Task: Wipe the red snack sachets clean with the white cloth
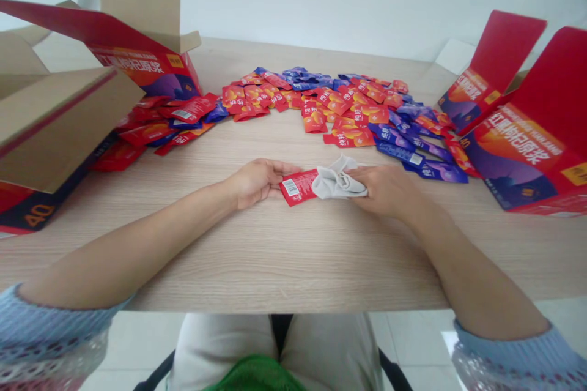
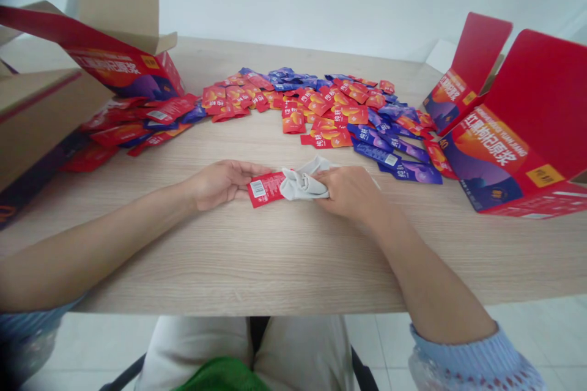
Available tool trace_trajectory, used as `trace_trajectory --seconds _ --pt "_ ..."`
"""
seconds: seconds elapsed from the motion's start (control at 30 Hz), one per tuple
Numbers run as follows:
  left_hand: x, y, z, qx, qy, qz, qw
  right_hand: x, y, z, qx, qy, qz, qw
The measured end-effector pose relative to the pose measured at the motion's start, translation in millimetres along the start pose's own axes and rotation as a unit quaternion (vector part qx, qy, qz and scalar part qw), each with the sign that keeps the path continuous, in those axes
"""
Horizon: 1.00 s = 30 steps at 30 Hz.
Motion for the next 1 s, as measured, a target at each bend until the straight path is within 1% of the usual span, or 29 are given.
trace_trajectory --seconds 0.13,0.27,0.37,0.43,0.47,0.53,0.57,0.6,0.63,0.73,0.8,0.87,1.0 --pt "-2.0 -1.4 -2.4 0.000 0.005 0.003 1.000 2.1 19.4 0.9 0.110 -0.018 0.088 0.990" --pt "-1.5 -1.5 -3.8 -0.001 0.016 -0.007 1.000 2.5 37.6 4.5 0.196 -0.008 0.098 0.976" --pt "-0.4 -1.6 -3.4 -0.006 0.023 -0.007 1.000 5.4 42.5 5.6 0.232 0.039 0.039 0.971" --pt "0.8 -1.9 -2.8 -0.003 0.027 0.002 1.000 10.5 35.4 3.3 0.241 0.094 -0.022 0.966" --pt "1.7 -2.1 -2.7 0.000 0.030 0.007 1.000 14.0 28.0 1.0 0.242 0.120 -0.047 0.962" --pt "4.0 -2.7 -3.0 0.005 0.035 0.015 0.999 22.3 5.6 -5.2 0.219 0.149 -0.075 0.961" --pt "5.5 -3.1 -3.5 0.006 0.038 0.014 0.999 26.6 -8.6 -9.1 0.181 0.147 -0.086 0.968" --pt "7.0 -3.6 -4.1 0.006 0.043 0.010 0.999 30.3 -24.4 -13.3 0.110 0.139 -0.098 0.979" --pt "8.4 -4.0 -4.8 0.008 0.050 0.005 0.999 32.7 -39.5 -16.5 0.042 0.142 -0.105 0.983" --pt "11.3 -5.5 -6.8 0.022 0.072 0.010 0.997 34.5 -70.7 -21.6 -0.065 0.145 -0.138 0.978" --pt "11.9 -6.8 -7.5 0.023 0.064 0.035 0.997 32.8 -80.8 -21.7 -0.116 0.132 -0.161 0.971" --pt "11.1 -7.9 -7.9 0.016 0.052 0.046 0.997 30.9 -85.1 -20.5 -0.166 0.112 -0.178 0.963" --pt "7.8 -8.7 -8.0 0.018 0.050 0.029 0.998 27.2 -83.2 -21.1 -0.254 0.068 -0.205 0.943"
Point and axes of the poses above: each hand's wrist, its own z-axis away from the middle knuckle, its own x-axis out of the palm, y = z × x, the point moved 2 cm from there along -z, towards the middle knuckle, and after that the axes turned 2 degrees about -x, right-handed, at the moved point
